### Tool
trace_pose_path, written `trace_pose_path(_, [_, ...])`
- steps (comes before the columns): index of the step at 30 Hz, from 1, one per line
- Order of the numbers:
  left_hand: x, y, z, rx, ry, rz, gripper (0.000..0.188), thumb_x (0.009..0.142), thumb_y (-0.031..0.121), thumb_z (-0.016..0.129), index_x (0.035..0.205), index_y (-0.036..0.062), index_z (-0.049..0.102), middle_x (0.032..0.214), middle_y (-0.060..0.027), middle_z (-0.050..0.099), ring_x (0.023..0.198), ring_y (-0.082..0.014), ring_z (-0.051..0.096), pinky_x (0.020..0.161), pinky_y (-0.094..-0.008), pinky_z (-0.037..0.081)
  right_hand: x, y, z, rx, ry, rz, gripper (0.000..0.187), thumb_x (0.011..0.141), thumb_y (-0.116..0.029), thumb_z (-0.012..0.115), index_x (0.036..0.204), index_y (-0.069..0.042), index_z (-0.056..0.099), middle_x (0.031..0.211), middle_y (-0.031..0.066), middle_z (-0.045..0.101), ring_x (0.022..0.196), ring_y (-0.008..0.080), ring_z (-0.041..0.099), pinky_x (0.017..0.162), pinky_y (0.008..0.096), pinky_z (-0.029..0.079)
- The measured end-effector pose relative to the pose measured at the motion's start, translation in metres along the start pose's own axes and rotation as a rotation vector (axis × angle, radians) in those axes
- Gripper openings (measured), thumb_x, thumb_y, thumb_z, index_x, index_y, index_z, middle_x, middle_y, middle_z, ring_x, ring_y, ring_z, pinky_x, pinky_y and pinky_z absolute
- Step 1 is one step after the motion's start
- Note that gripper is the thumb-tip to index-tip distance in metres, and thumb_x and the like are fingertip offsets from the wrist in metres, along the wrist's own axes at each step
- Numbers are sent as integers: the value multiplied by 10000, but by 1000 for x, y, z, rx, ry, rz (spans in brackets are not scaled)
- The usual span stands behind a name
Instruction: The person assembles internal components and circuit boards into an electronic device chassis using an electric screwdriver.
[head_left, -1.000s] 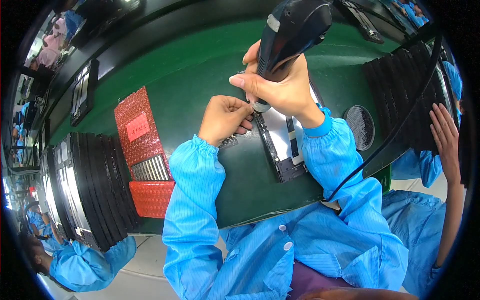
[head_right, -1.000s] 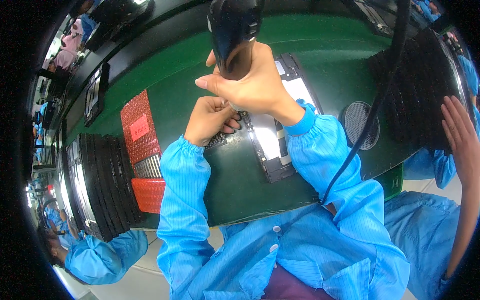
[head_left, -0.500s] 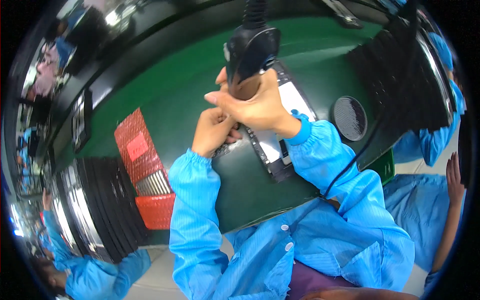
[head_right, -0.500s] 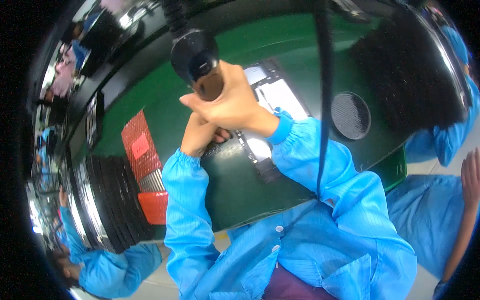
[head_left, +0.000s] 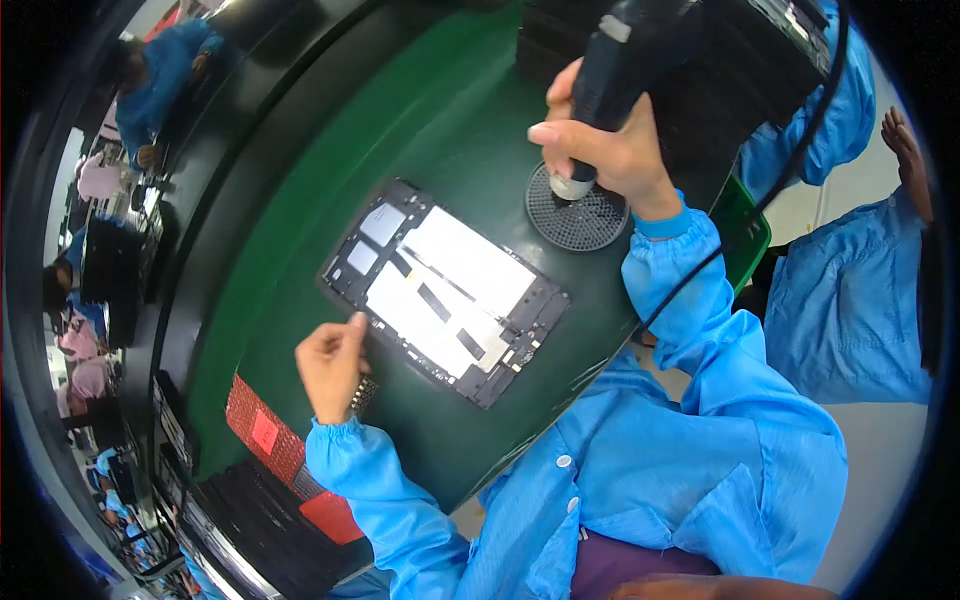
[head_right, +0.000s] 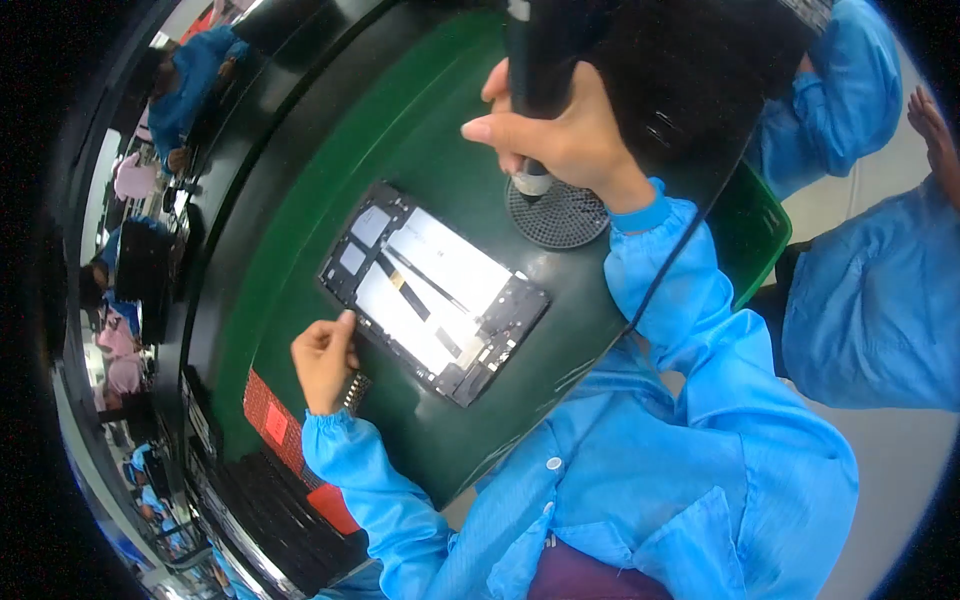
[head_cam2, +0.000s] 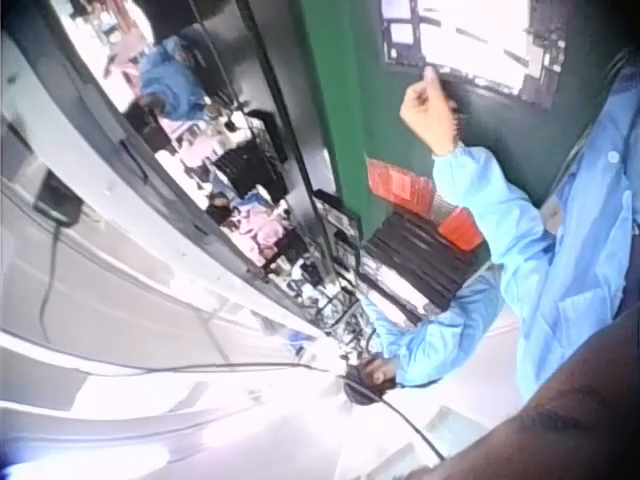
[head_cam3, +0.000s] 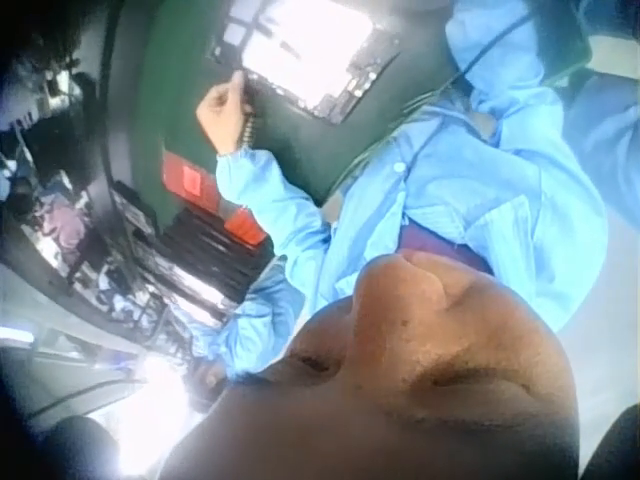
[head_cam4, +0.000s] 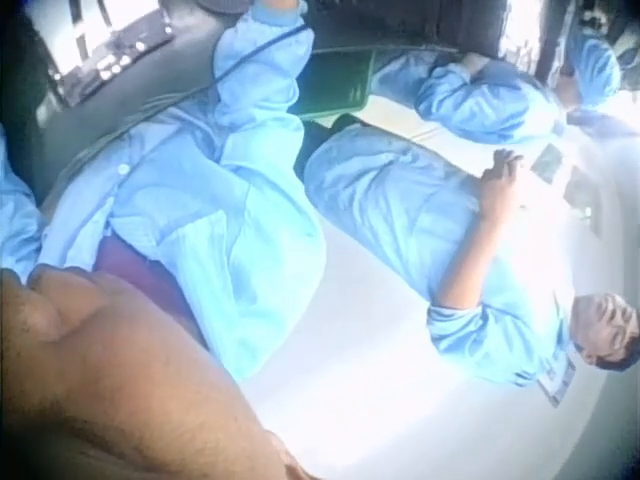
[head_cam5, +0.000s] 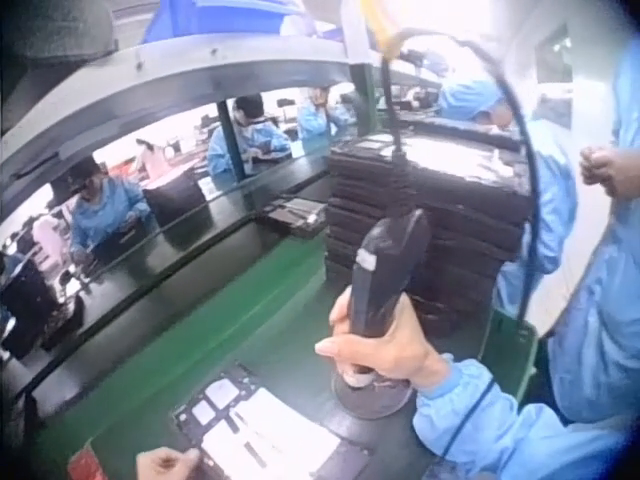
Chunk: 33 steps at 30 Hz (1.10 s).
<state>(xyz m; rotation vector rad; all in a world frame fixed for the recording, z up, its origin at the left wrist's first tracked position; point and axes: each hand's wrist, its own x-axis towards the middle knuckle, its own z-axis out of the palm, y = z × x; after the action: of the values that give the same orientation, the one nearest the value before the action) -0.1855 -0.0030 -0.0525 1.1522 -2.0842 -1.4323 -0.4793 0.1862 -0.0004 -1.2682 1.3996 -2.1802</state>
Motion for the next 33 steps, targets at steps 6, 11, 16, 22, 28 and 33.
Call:
trace_pose_path(6, [48, -20, 29, 95, 479, 343, 316, 826, 225, 674, 998, -36, 624, 935, -109, 634, 829, -163, 596, 750, -274, 461, -3, 12, -1, -128, -68, 19, 213, 739, -67, 725, 859, -6, 559, 567, 40, 575, 476, 115, 565, 485, 234, 444])
trace_pose_path(11, [28, -8, 57, 259, 431, 303, 378, 808, 240, 686, 1066, -26, 612, 1044, -152, 618, 961, -230, 582, 865, -314, 433, -8, 13, 0, -58, -78, 50, 286, 721, -6, 722, 918, -5, 514, 556, 52, 561, 461, 101, 549, 451, 232, 448])
trace_pose_path(16, [22, -9, 62, 166, 426, 272, 377, 811, 220, 683, 1070, -42, 603, 1047, -148, 619, 970, -215, 577, 874, -309, 430, -14, 19, 10, 31, -125, 111, 235, 724, -49, 738, 866, -6, 556, 581, 54, 589, 486, 107, 567, 468, 227, 423])
trace_pose_path(22, [24, -11, 61, 141, 434, 262, 368, 819, 212, 674, 1072, -45, 601, 1047, -147, 618, 954, -209, 581, 868, -302, 433, -12, 23, 11, 11, -160, 109, 238, 726, -47, 737, 873, -6, 554, 581, 58, 586, 488, 109, 564, 462, 237, 416])
trace_pose_path(28, [24, -10, 61, 149, 419, 265, 363, 824, 215, 668, 1072, -42, 604, 1047, -144, 617, 962, -213, 580, 871, -303, 431, -13, 23, 11, 12, -165, 150, 248, 725, -49, 738, 881, -6, 551, 585, 59, 587, 491, 111, 565, 467, 241, 420])
trace_pose_path(33, [20, -9, 63, 174, 438, 267, 315, 832, 197, 654, 1039, -39, 622, 1052, -156, 615, 956, -219, 584, 864, -305, 434, -14, 24, 10, -25, -157, 142, 245, 724, -41, 736, 878, -8, 549, 584, 58, 585, 494, 113, 567, 468, 239, 423])
